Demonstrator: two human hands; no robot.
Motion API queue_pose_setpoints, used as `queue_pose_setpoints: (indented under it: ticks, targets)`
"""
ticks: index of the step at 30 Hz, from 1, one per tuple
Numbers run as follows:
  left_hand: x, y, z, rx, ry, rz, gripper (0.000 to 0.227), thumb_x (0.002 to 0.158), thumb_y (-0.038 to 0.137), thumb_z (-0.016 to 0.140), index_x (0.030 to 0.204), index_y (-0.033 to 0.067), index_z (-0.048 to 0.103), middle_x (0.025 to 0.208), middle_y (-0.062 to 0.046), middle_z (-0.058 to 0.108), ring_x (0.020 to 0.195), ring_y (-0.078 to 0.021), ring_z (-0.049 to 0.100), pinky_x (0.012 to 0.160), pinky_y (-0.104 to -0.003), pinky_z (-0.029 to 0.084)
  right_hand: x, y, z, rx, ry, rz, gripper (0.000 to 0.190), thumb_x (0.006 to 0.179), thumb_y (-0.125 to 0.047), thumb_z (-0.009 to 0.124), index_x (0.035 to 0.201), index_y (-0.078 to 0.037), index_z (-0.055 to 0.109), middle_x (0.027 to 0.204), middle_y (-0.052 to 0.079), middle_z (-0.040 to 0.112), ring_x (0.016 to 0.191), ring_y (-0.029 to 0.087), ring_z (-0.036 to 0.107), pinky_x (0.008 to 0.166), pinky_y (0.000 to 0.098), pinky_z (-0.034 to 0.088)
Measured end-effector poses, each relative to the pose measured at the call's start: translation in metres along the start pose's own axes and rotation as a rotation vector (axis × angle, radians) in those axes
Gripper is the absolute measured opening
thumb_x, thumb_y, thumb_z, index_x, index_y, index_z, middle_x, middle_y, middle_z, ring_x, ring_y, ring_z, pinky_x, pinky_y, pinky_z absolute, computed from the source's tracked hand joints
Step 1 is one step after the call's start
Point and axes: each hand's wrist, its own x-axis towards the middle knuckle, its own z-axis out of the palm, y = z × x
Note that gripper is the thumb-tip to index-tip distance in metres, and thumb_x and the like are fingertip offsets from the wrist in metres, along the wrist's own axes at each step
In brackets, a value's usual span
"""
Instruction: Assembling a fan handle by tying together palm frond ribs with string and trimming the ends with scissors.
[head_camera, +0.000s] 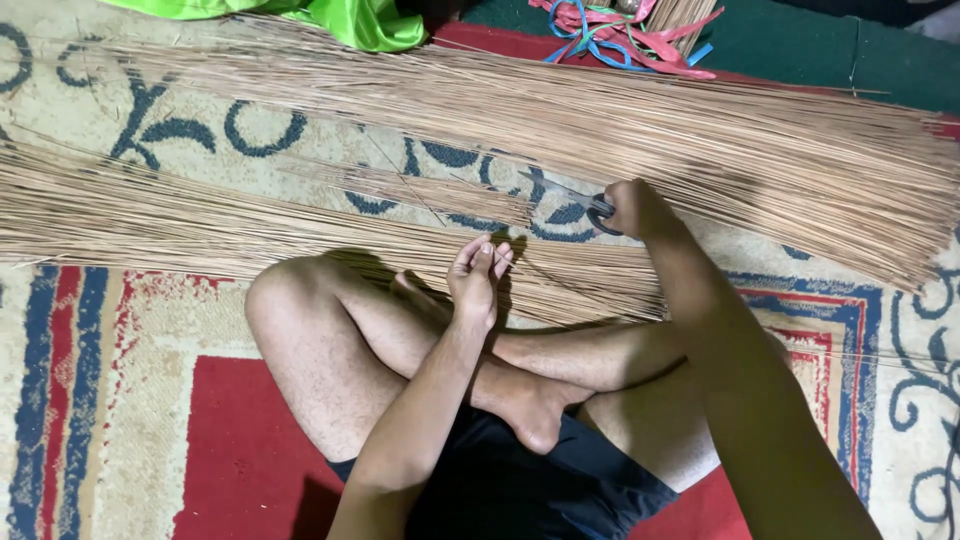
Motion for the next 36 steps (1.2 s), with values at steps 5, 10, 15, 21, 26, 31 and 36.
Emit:
queue_pose_setpoints:
  ticks: [5,10,15,21,26,31,36]
  targets:
    - [0.003,-0.001,-0.004,-0.008,-0.037,0.023,0.019,0.101,-0.001,0.060,0.118,-0.0064,0.067,0.093,-0.015,0.069,0.099,-0.0393,0.075,0.095,-0.057,0.061,0.037,0.049,0.051,0.075,0.111,-0.045,0.033,0.075,-0.009,0.085,0.106,0.000,0.077,0.096,0.027,0.074,0.098,0.045,0.073,0.080,0.0514,0.063]
    - [0.009,-0.004,-0.009,-0.048,-0.046,0.011,0.018,0.101,0.000,0.061,0.118,-0.0052,0.066,0.097,-0.016,0.071,0.103,-0.0398,0.074,0.097,-0.057,0.060,-0.017,0.016,0.038,0.159,0.288,-0.160,0.025,0.082,-0.004,0.072,0.106,0.000,0.078,0.096,0.023,0.075,0.097,0.041,0.073,0.083,0.0487,0.062]
    - [0.021,0.015,0.000,-0.136,-0.005,0.028,0.016,0.104,0.002,0.056,0.116,0.0011,0.067,0.100,-0.010,0.072,0.108,-0.0332,0.073,0.104,-0.052,0.058,-0.127,-0.074,0.006,0.505,0.036,-0.369,0.033,0.103,-0.019,0.047,0.100,0.006,0.069,0.096,0.036,0.070,0.100,0.054,0.066,0.081,0.0632,0.050]
    - [0.044,0.080,0.016,-0.186,0.086,0.128,0.013,0.105,0.003,0.054,0.113,0.0034,0.065,0.102,-0.008,0.067,0.113,-0.0315,0.071,0.105,-0.050,0.058,-0.149,-0.060,0.013,0.499,0.109,-0.391,0.025,0.101,-0.009,0.047,0.103,0.003,0.070,0.084,0.030,0.070,0.092,0.051,0.068,0.080,0.0566,0.055]
    - [0.091,0.135,-0.006,-0.183,0.085,0.235,0.014,0.105,0.004,0.055,0.115,0.0001,0.063,0.106,-0.021,0.069,0.111,-0.0378,0.073,0.100,-0.053,0.061,-0.162,-0.046,-0.002,0.483,0.205,-0.383,0.024,0.103,-0.011,0.048,0.105,0.002,0.068,0.085,0.031,0.069,0.093,0.053,0.066,0.080,0.0580,0.053]
    - [0.084,0.124,0.009,0.054,0.125,0.291,0.089,0.103,0.013,0.075,0.159,0.0091,0.006,0.162,-0.039,0.005,0.127,-0.0396,0.051,0.107,-0.069,0.042,-0.156,-0.052,-0.001,0.392,0.268,-0.354,0.023,0.104,-0.019,0.048,0.100,-0.005,0.066,0.085,0.028,0.068,0.093,0.051,0.066,0.078,0.0552,0.053]
    - [-0.032,0.103,0.078,1.367,-0.319,1.068,0.052,0.095,-0.001,0.062,0.144,0.0101,0.049,0.139,-0.011,0.044,0.140,-0.0328,0.035,0.119,-0.056,0.020,-0.144,-0.075,0.003,0.308,0.333,-0.340,0.021,0.103,-0.018,0.048,0.107,-0.009,0.066,0.088,0.021,0.072,0.094,0.042,0.071,0.080,0.0506,0.056]
